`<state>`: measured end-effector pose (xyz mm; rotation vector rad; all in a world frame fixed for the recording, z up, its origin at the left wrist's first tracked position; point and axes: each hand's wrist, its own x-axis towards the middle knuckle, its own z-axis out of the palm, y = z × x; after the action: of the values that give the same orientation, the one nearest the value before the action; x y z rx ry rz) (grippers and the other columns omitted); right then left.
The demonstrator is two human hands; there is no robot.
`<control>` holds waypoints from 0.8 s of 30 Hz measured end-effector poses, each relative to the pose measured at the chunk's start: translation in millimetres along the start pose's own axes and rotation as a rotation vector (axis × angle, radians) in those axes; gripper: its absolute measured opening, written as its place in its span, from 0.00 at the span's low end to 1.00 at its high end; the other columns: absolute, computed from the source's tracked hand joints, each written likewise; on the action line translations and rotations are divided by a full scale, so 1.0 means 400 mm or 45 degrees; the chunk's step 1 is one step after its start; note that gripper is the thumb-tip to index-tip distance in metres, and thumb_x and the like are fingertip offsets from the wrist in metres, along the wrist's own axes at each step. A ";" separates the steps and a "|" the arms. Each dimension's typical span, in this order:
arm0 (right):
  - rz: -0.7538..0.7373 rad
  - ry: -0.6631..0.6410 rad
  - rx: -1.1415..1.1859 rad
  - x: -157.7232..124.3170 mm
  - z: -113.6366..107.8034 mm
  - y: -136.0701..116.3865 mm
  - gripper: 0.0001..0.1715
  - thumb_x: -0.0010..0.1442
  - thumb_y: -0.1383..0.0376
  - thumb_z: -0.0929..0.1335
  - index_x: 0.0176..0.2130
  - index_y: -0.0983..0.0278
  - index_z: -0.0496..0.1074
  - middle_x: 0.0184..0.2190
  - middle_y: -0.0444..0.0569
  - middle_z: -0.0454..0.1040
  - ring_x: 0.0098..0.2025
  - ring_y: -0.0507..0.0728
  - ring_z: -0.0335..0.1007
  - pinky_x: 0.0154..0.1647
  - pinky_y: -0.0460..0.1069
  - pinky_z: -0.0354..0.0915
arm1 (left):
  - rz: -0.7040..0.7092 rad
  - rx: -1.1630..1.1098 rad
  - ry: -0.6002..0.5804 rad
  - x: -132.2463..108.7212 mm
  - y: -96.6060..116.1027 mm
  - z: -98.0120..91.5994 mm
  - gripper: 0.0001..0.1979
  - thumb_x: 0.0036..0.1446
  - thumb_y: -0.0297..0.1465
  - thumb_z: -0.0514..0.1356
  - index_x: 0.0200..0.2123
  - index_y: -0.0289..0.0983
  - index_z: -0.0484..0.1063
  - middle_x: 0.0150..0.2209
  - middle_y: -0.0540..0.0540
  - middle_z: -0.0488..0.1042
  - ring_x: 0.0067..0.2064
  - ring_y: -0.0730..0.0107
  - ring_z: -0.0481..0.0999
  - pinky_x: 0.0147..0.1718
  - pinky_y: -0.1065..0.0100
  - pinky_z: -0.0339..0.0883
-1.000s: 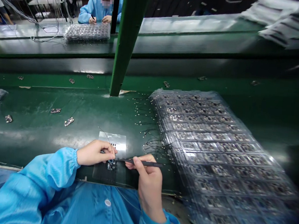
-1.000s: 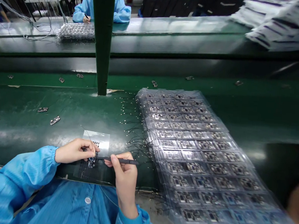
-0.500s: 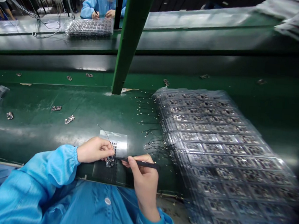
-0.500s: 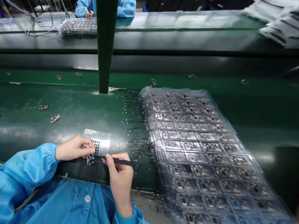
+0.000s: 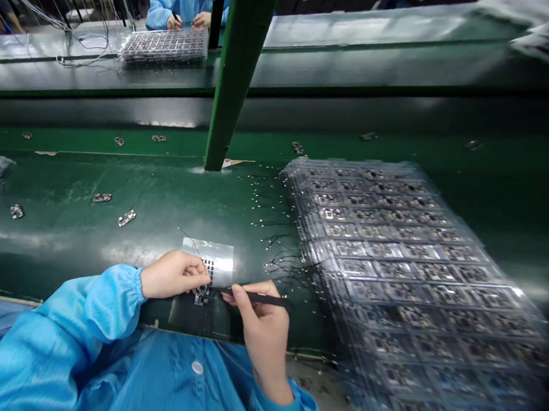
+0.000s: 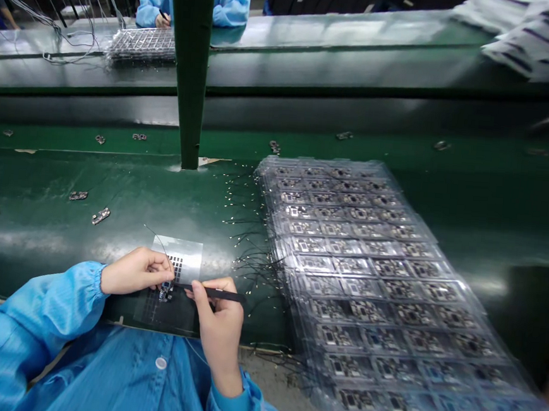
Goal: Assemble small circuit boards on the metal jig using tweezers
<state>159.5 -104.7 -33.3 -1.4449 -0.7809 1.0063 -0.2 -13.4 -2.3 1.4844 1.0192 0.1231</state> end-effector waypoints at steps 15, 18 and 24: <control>0.013 -0.002 0.003 0.003 0.003 -0.008 0.13 0.52 0.59 0.72 0.27 0.62 0.66 0.21 0.42 0.73 0.26 0.56 0.76 0.28 0.48 0.72 | 0.011 -0.019 -0.014 0.001 -0.006 -0.001 0.08 0.53 0.33 0.58 0.28 0.33 0.70 0.22 0.52 0.70 0.24 0.76 0.70 0.26 0.75 0.63; 0.009 -0.005 0.001 0.001 0.002 -0.007 0.14 0.52 0.58 0.72 0.28 0.62 0.66 0.21 0.42 0.73 0.26 0.56 0.76 0.28 0.48 0.72 | 0.026 -0.007 -0.015 0.003 -0.008 -0.002 0.09 0.51 0.34 0.61 0.28 0.33 0.71 0.22 0.52 0.70 0.24 0.77 0.69 0.26 0.76 0.62; 0.009 0.000 -0.022 0.002 0.000 -0.001 0.14 0.52 0.57 0.72 0.28 0.63 0.66 0.21 0.43 0.73 0.26 0.56 0.76 0.28 0.48 0.71 | 0.049 0.051 0.017 0.004 -0.007 0.001 0.06 0.51 0.31 0.60 0.27 0.33 0.71 0.22 0.52 0.70 0.25 0.77 0.68 0.26 0.76 0.62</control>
<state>159.7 -103.9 -33.1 -1.4634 -0.7870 1.0074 -0.4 -13.0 -5.7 1.5421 1.0095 0.1408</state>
